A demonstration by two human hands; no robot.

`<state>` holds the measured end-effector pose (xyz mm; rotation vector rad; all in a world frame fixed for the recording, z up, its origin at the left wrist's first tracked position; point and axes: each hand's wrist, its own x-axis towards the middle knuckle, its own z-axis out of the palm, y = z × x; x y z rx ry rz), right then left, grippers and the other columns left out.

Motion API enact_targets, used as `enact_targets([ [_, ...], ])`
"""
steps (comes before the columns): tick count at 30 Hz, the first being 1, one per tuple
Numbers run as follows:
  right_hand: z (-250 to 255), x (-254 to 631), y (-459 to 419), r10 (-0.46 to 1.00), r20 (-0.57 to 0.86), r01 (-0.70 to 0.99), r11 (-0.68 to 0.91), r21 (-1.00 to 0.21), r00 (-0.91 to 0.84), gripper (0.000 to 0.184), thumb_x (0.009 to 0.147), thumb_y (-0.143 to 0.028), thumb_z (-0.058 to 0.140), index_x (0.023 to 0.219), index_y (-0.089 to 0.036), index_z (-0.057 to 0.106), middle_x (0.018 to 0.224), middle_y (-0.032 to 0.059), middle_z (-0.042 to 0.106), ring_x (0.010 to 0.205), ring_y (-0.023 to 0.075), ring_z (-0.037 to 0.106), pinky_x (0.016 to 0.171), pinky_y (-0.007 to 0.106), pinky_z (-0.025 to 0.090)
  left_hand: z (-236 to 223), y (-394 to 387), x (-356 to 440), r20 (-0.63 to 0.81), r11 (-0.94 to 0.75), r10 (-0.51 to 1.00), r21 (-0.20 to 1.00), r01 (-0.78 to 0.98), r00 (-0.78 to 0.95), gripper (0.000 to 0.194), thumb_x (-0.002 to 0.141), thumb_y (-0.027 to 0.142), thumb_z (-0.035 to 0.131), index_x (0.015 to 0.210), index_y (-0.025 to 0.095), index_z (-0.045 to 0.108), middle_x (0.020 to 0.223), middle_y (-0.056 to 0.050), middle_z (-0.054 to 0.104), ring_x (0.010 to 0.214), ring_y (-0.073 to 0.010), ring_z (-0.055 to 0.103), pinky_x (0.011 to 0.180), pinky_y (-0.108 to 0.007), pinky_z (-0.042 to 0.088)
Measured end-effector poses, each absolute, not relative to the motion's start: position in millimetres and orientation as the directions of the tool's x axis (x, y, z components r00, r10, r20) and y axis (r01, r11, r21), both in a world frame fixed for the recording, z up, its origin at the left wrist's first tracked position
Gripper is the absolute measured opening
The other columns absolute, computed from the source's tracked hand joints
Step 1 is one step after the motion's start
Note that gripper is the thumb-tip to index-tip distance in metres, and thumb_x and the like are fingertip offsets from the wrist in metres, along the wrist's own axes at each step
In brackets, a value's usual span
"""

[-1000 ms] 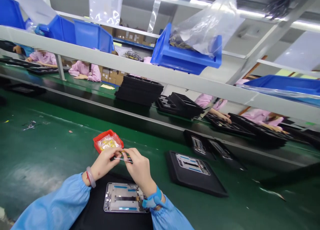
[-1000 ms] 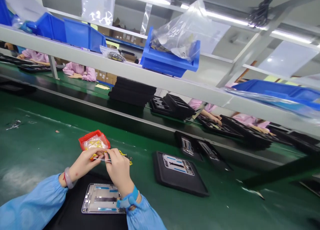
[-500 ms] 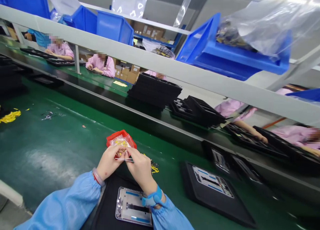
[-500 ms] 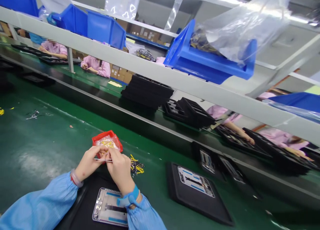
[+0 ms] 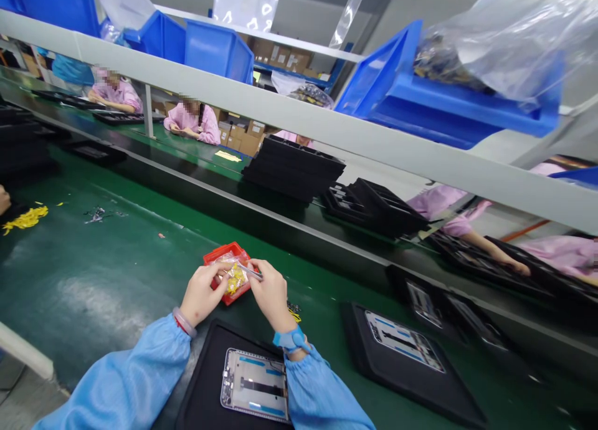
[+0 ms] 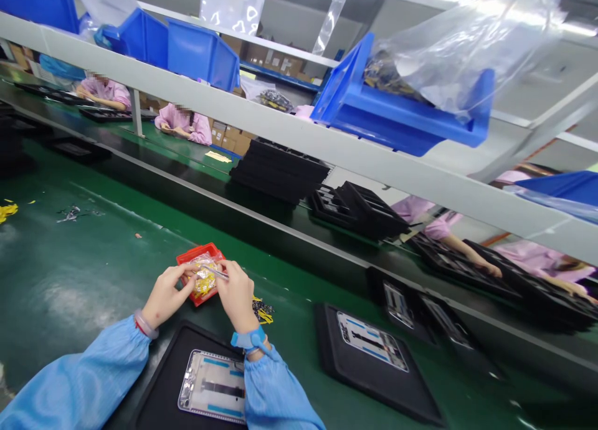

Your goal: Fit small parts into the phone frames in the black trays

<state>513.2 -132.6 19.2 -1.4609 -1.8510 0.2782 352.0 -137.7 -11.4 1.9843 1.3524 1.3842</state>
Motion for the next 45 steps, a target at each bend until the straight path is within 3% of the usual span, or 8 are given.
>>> enact_targets([
  [4, 12.7, 511.1, -121.6, 0.934, 0.353, 0.694, 0.286, -0.660, -0.049, 0.017, 0.071, -0.014, 0.052, 0.072, -0.020, 0.067, 0.072, 0.0048, 0.069, 0.070, 0.0230, 0.063, 0.062, 0.030, 0.046, -11.8, -135.7, 349.6, 0.484, -0.442, 0.873, 0.742, 0.505, 0.053, 0.019, 0.079, 0.020, 0.047, 0.086, 0.020, 0.065, 0.060, 0.000, 0.062, 0.055, -0.0167, 0.056, 0.060, -0.026, 0.046],
  [9, 10.1, 509.2, -120.0, 0.946, 0.312, 0.542, 0.308, -0.782, -0.088, 0.023, 0.073, -0.019, 0.051, 0.090, -0.019, 0.068, 0.087, 0.0051, 0.071, 0.078, 0.0209, 0.065, 0.069, 0.029, 0.050, -9.8, -135.8, 350.1, 0.448, -0.429, 0.889, 0.753, 0.499, 0.089, 0.015, 0.079, 0.025, 0.048, 0.077, 0.020, 0.062, 0.052, 0.003, 0.056, 0.049, -0.0156, 0.051, 0.056, -0.025, 0.043],
  [13, 13.0, 508.7, -125.4, 0.948, 0.282, 0.448, 0.319, -0.835, -0.148, 0.019, 0.074, -0.028, 0.053, 0.076, -0.018, 0.068, 0.075, 0.0042, 0.069, 0.070, 0.0198, 0.062, 0.064, 0.028, 0.048, -7.7, -136.7, 351.1, 0.431, -0.427, 0.896, 0.764, 0.483, 0.110, 0.017, 0.080, 0.028, 0.047, 0.075, 0.020, 0.061, 0.046, 0.005, 0.047, 0.049, -0.0159, 0.049, 0.054, -0.025, 0.041],
  [20, 13.9, 507.1, -127.9, 0.960, 0.253, 0.366, 0.281, -0.887, -0.124, 0.018, 0.070, -0.034, 0.056, 0.067, -0.018, 0.062, 0.063, 0.0003, 0.060, 0.058, 0.0155, 0.052, 0.055, 0.025, 0.040, -5.9, -138.0, 352.8, 0.421, -0.456, 0.889, 0.787, 0.417, 0.177, 0.018, 0.079, 0.026, 0.045, 0.077, 0.018, 0.060, 0.053, 0.003, 0.054, 0.048, -0.0136, 0.052, 0.054, -0.023, 0.044],
  [33, 18.3, 504.4, -135.8, 0.976, 0.194, 0.299, 0.216, -0.930, -0.103, 0.017, 0.068, -0.035, 0.058, 0.064, -0.018, 0.061, 0.057, -0.0027, 0.055, 0.053, 0.0132, 0.045, 0.052, 0.025, 0.035, -2.7, -140.1, 353.2, 0.438, -0.473, 0.881, 0.792, 0.387, 0.179, 0.016, 0.075, 0.020, 0.047, 0.079, 0.019, 0.062, 0.072, -0.002, 0.068, 0.063, -0.0166, 0.061, 0.064, -0.026, 0.050],
  [38, 19.9, 502.4, -139.2, 0.980, 0.176, 0.251, 0.193, -0.949, -0.088, 0.013, 0.063, -0.031, 0.060, 0.061, -0.018, 0.061, 0.055, -0.0031, 0.055, 0.053, 0.0133, 0.046, 0.053, 0.025, 0.035, -6.6, -138.9, 352.9, 0.449, -0.471, 0.879, 0.770, 0.430, 0.159, 0.017, 0.072, 0.017, 0.046, 0.076, 0.019, 0.062, 0.066, -0.001, 0.066, 0.062, -0.0169, 0.061, 0.066, -0.027, 0.049],
  [45, 25.1, 511.5, -139.1, 0.989, 0.136, 0.129, 0.128, -0.983, 0.059, 0.020, 0.066, -0.038, 0.063, 0.066, -0.019, 0.057, 0.061, -0.0024, 0.053, 0.054, 0.0131, 0.046, 0.050, 0.024, 0.035, -13.9, -130.8, 347.6, 0.471, -0.420, 0.880, 0.706, 0.571, 0.065, 0.023, 0.074, 0.016, 0.048, 0.092, 0.020, 0.062, 0.070, -0.001, 0.066, 0.069, -0.0204, 0.061, 0.088, -0.043, 0.038],
])
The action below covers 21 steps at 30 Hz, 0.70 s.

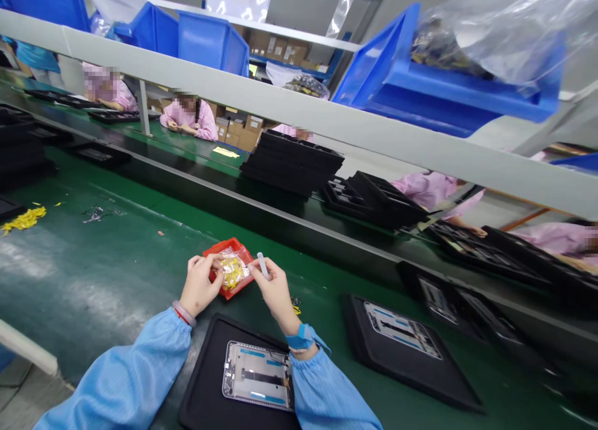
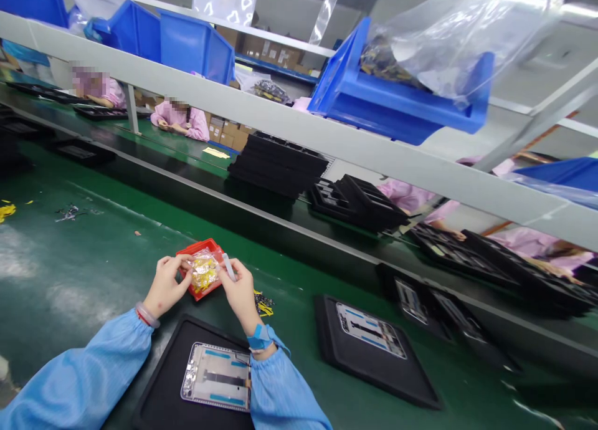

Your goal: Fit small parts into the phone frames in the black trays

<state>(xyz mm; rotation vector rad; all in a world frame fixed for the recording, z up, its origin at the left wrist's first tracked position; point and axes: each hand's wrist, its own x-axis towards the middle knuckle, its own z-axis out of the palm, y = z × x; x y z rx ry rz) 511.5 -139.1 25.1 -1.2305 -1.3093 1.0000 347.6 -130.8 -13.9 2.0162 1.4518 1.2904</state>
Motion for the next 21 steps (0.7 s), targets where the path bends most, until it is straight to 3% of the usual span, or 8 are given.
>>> enact_targets([
  [6, 24.9, 516.7, -147.1, 0.998, 0.014, 0.000, 0.014, -1.000, 0.062, 0.026, 0.067, -0.043, 0.064, 0.068, -0.019, 0.055, 0.055, -0.0054, 0.049, 0.037, 0.0053, 0.025, 0.036, 0.021, 0.017, -13.1, -134.2, 349.3, 0.515, -0.431, 0.855, 0.628, 0.648, 0.069, 0.021, 0.080, 0.019, 0.047, 0.082, 0.023, 0.067, 0.104, -0.009, 0.068, 0.102, -0.0292, 0.056, 0.094, -0.050, 0.027],
  [8, 25.4, 516.2, -151.7, 0.999, -0.020, -0.049, -0.018, -0.999, 0.043, 0.028, 0.067, -0.045, 0.063, 0.071, -0.019, 0.054, 0.055, -0.0052, 0.051, 0.035, 0.0038, 0.022, 0.034, 0.020, 0.013, -13.5, -135.0, 349.7, 0.532, -0.430, 0.845, 0.607, 0.668, 0.059, 0.020, 0.080, 0.019, 0.048, 0.082, 0.024, 0.068, 0.099, -0.008, 0.070, 0.099, -0.0283, 0.057, 0.095, -0.050, 0.026],
  [12, 27.8, 515.0, -161.0, 0.997, -0.071, -0.136, -0.071, -0.988, -0.002, 0.033, 0.066, -0.049, 0.063, 0.074, -0.019, 0.054, 0.056, -0.0043, 0.056, 0.032, 0.0022, 0.019, 0.032, 0.019, 0.010, -16.0, -134.7, 349.6, 0.532, -0.416, 0.846, 0.611, 0.673, 0.039, 0.016, 0.080, 0.022, 0.053, 0.080, 0.026, 0.068, 0.069, -0.003, 0.069, 0.078, -0.0245, 0.059, 0.095, -0.050, 0.025],
  [17, 27.9, 516.3, -170.5, 0.992, -0.117, -0.200, -0.123, -0.972, -0.041, 0.037, 0.065, -0.051, 0.065, 0.077, -0.018, 0.055, 0.054, -0.0046, 0.057, 0.031, 0.0011, 0.018, 0.032, 0.018, 0.009, -17.3, -135.1, 351.9, 0.540, -0.412, 0.842, 0.637, 0.651, 0.004, 0.019, 0.078, 0.024, 0.053, 0.090, 0.026, 0.067, 0.092, -0.006, 0.071, 0.095, -0.0287, 0.057, 0.097, -0.052, 0.023],
  [21, 26.1, 518.7, -175.7, 0.989, -0.141, -0.229, -0.150, -0.962, -0.055, 0.039, 0.064, -0.052, 0.067, 0.077, -0.017, 0.056, 0.053, -0.0051, 0.056, 0.030, 0.0006, 0.018, 0.032, 0.018, 0.008, -13.8, -139.0, 353.4, 0.543, -0.431, 0.840, 0.677, 0.597, -0.010, 0.018, 0.081, 0.028, 0.051, 0.088, 0.025, 0.067, 0.081, -0.004, 0.071, 0.084, -0.0254, 0.061, 0.098, -0.052, 0.025],
])
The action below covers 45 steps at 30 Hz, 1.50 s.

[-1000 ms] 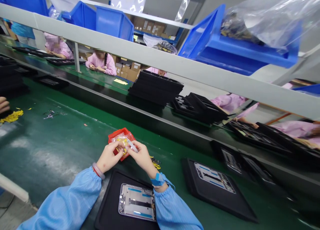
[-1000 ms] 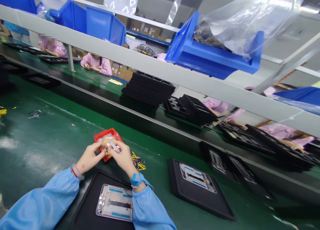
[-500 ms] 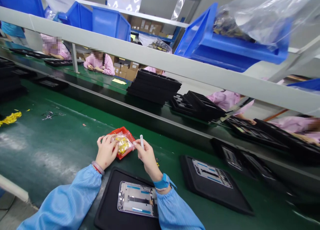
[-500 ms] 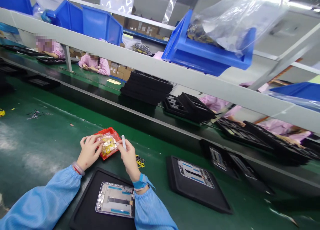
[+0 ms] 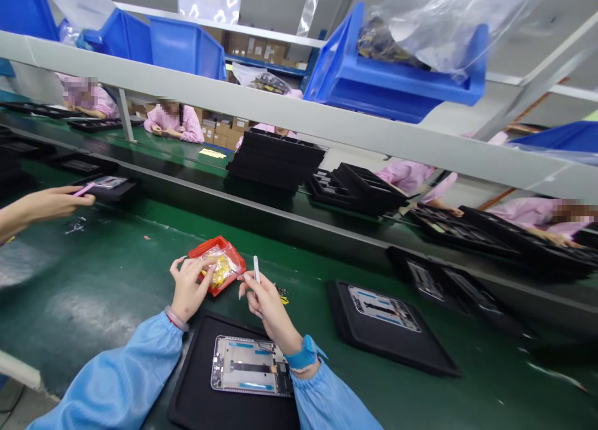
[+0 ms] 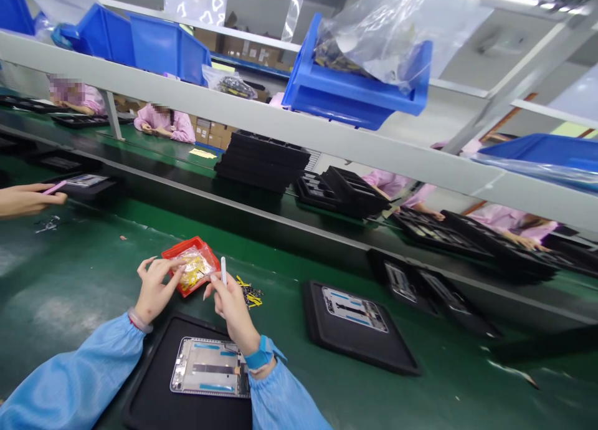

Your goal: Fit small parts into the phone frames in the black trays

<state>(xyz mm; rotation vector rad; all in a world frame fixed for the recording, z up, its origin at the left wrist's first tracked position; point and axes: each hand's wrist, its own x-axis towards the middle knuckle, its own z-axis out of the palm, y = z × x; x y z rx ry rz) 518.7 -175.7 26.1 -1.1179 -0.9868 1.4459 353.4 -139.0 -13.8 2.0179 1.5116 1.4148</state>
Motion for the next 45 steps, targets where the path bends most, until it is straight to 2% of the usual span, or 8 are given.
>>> enact_targets([
  [4, 26.5, 521.2, -183.6, 0.985, -0.161, -0.264, -0.173, -0.949, -0.064, 0.040, 0.065, -0.053, 0.068, 0.078, -0.018, 0.055, 0.051, -0.0057, 0.057, 0.030, 0.0008, 0.016, 0.031, 0.018, 0.007, -2.5, -155.7, 359.5, 0.484, -0.450, 0.875, 0.818, 0.357, -0.006, 0.022, 0.082, 0.035, 0.051, 0.089, 0.023, 0.068, 0.096, -0.006, 0.070, 0.093, -0.0242, 0.061, 0.092, -0.043, 0.040],
  [8, 27.1, 523.4, -199.5, 0.985, -0.159, -0.328, -0.173, -0.929, -0.071, 0.044, 0.067, -0.060, 0.065, 0.073, -0.017, 0.054, 0.048, -0.0065, 0.054, 0.030, 0.0009, 0.016, 0.031, 0.018, 0.008, 11.2, -184.4, 374.1, 0.153, -0.145, 0.984, 0.986, -0.078, 0.095, 0.027, 0.074, 0.041, 0.066, 0.089, 0.019, 0.069, 0.098, -0.007, 0.070, 0.098, -0.0254, 0.063, 0.087, -0.037, 0.048],
  [12, 21.8, 522.2, -219.6, 0.979, -0.178, -0.328, -0.203, -0.923, -0.103, 0.049, 0.069, -0.066, 0.061, 0.070, -0.018, 0.053, 0.043, -0.0075, 0.050, 0.030, 0.0017, 0.018, 0.032, 0.019, 0.011, 16.6, -203.9, 392.0, -0.106, 0.146, 0.980, 0.956, -0.254, 0.166, 0.040, 0.060, 0.043, 0.079, 0.088, 0.017, 0.071, 0.098, -0.009, 0.071, 0.097, -0.0258, 0.063, 0.087, -0.036, 0.049],
  [16, 14.1, 520.0, -236.5, 0.972, -0.211, -0.327, -0.234, -0.916, -0.106, 0.053, 0.067, -0.071, 0.061, 0.070, -0.018, 0.050, 0.042, -0.0081, 0.050, 0.029, 0.0017, 0.018, 0.032, 0.019, 0.010, 14.1, -209.6, 405.8, -0.182, 0.243, 0.965, 0.891, -0.384, 0.189, 0.043, 0.053, 0.047, 0.083, 0.077, 0.014, 0.069, 0.080, -0.005, 0.070, 0.078, -0.0189, 0.063, 0.075, -0.030, 0.050],
  [22, 12.9, 528.0, -255.6, 0.958, -0.270, -0.333, -0.288, -0.898, -0.099, 0.058, 0.059, -0.074, 0.065, 0.070, -0.019, 0.049, 0.040, -0.0091, 0.049, 0.029, 0.0011, 0.017, 0.032, 0.018, 0.009, 13.2, -223.9, 416.9, -0.186, 0.311, 0.934, 0.846, -0.433, 0.306, 0.038, 0.056, 0.045, 0.084, 0.075, 0.015, 0.069, 0.069, 0.000, 0.063, 0.067, -0.0119, 0.058, 0.064, -0.021, 0.048],
  [31, 11.5, 534.8, -268.4, 0.964, -0.263, -0.406, -0.256, -0.877, -0.040, 0.059, 0.060, -0.072, 0.066, 0.075, -0.018, 0.051, 0.043, -0.0087, 0.050, 0.029, 0.0008, 0.018, 0.032, 0.018, 0.008, 18.9, -238.5, 431.5, -0.186, 0.290, 0.945, 0.856, -0.427, 0.269, 0.038, 0.053, 0.040, 0.086, 0.076, 0.015, 0.070, 0.074, -0.003, 0.068, 0.069, -0.0138, 0.059, 0.064, -0.022, 0.049],
  [40, 5.7, 533.6, -272.4, 0.975, -0.221, -0.327, -0.213, -0.921, -0.012, 0.065, 0.064, -0.074, 0.061, 0.090, -0.015, 0.055, 0.040, -0.0110, 0.043, 0.033, 0.0035, 0.022, 0.035, 0.019, 0.012, 23.8, -240.7, 437.8, -0.295, 0.418, 0.907, 0.727, -0.545, 0.301, 0.038, 0.047, 0.033, 0.090, 0.071, 0.013, 0.068, 0.073, -0.003, 0.068, 0.068, -0.0144, 0.062, 0.060, -0.020, 0.050],
  [45, 1.2, 540.6, -274.7, 0.977, -0.205, -0.223, -0.214, -0.951, -0.062, 0.054, 0.068, -0.071, 0.059, 0.077, -0.020, 0.048, 0.045, -0.0099, 0.044, 0.035, 0.0045, 0.022, 0.037, 0.020, 0.016, 29.0, -236.9, 433.8, -0.331, 0.455, 0.890, 0.668, -0.589, 0.313, 0.032, 0.049, 0.026, 0.089, 0.070, 0.013, 0.070, 0.075, -0.004, 0.070, 0.072, -0.0149, 0.064, 0.068, -0.021, 0.052],
])
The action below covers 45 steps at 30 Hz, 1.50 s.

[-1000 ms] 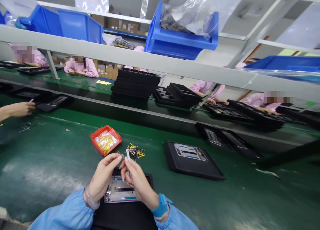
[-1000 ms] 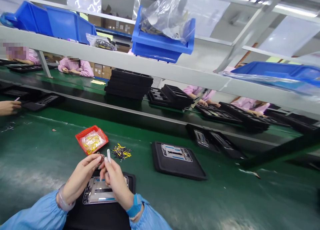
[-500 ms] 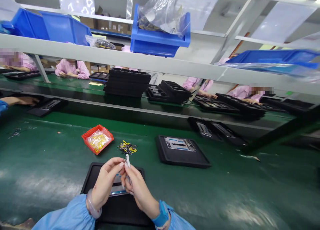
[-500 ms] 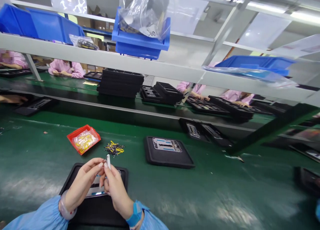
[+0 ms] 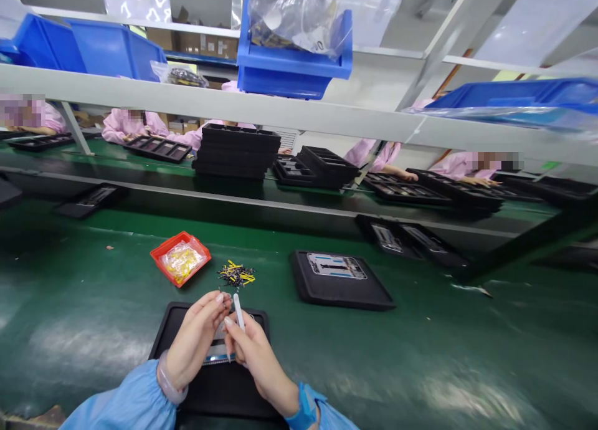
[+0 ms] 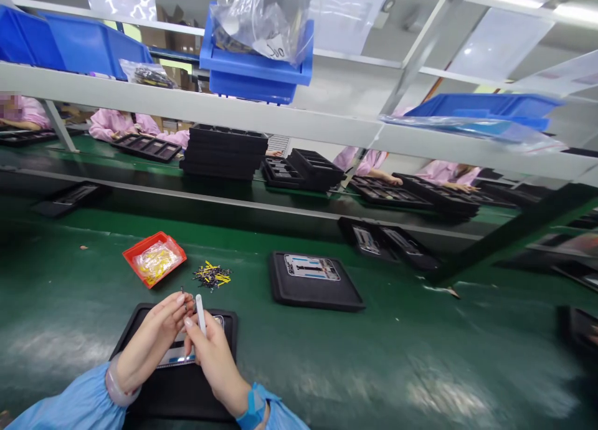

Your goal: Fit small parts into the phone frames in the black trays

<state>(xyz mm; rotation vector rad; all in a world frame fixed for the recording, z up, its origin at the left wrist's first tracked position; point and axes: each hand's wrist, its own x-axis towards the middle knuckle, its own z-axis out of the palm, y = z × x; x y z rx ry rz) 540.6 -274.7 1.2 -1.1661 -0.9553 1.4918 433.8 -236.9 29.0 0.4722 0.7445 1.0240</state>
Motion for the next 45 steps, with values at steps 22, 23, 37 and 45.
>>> enact_targets([
  [22, 2.6, 591.7, -294.2, 0.975, -0.135, 0.848, 0.081, -0.524, -0.177, 0.037, 0.077, -0.027, 0.067, 0.111, -0.024, 0.053, 0.124, 0.0052, 0.050, 0.096, 0.0217, 0.064, 0.077, 0.031, 0.050, 33.2, -231.9, 411.2, -0.308, 0.391, 0.917, 0.818, -0.422, 0.252, 0.041, 0.042, 0.039, 0.091, 0.066, 0.015, 0.067, 0.069, -0.004, 0.071, 0.076, -0.0177, 0.066, 0.076, -0.024, 0.049],
  [23, 4.2, 593.0, -292.0, 0.976, -0.128, 0.844, 0.082, -0.530, -0.175, 0.038, 0.077, -0.027, 0.067, 0.112, -0.024, 0.053, 0.127, 0.0060, 0.049, 0.099, 0.0222, 0.063, 0.078, 0.031, 0.050, 33.8, -231.6, 409.5, -0.309, 0.391, 0.917, 0.819, -0.419, 0.251, 0.042, 0.042, 0.039, 0.091, 0.066, 0.015, 0.067, 0.069, -0.004, 0.071, 0.075, -0.0173, 0.066, 0.075, -0.024, 0.049],
  [37, 6.4, 580.1, -268.2, 0.962, -0.158, 0.894, 0.138, -0.426, -0.223, 0.085, 0.051, -0.049, 0.084, 0.120, -0.016, 0.046, 0.124, 0.0152, 0.046, 0.096, 0.0332, 0.063, 0.080, 0.042, 0.049, 21.7, -228.5, 390.8, -0.271, 0.364, 0.921, 0.855, -0.370, 0.281, 0.037, 0.051, 0.040, 0.089, 0.066, 0.015, 0.065, 0.068, -0.003, 0.067, 0.071, -0.0160, 0.061, 0.073, -0.024, 0.047],
  [45, -3.6, 575.3, -274.6, 0.966, -0.148, 0.894, 0.132, -0.429, -0.214, 0.080, 0.051, -0.046, 0.085, 0.115, -0.016, 0.047, 0.117, 0.0126, 0.049, 0.091, 0.0319, 0.064, 0.077, 0.042, 0.051, 17.8, -226.7, 387.6, -0.222, 0.308, 0.930, 0.906, -0.291, 0.294, 0.037, 0.055, 0.041, 0.085, 0.066, 0.015, 0.062, 0.069, -0.002, 0.064, 0.070, -0.0163, 0.059, 0.070, -0.025, 0.045],
])
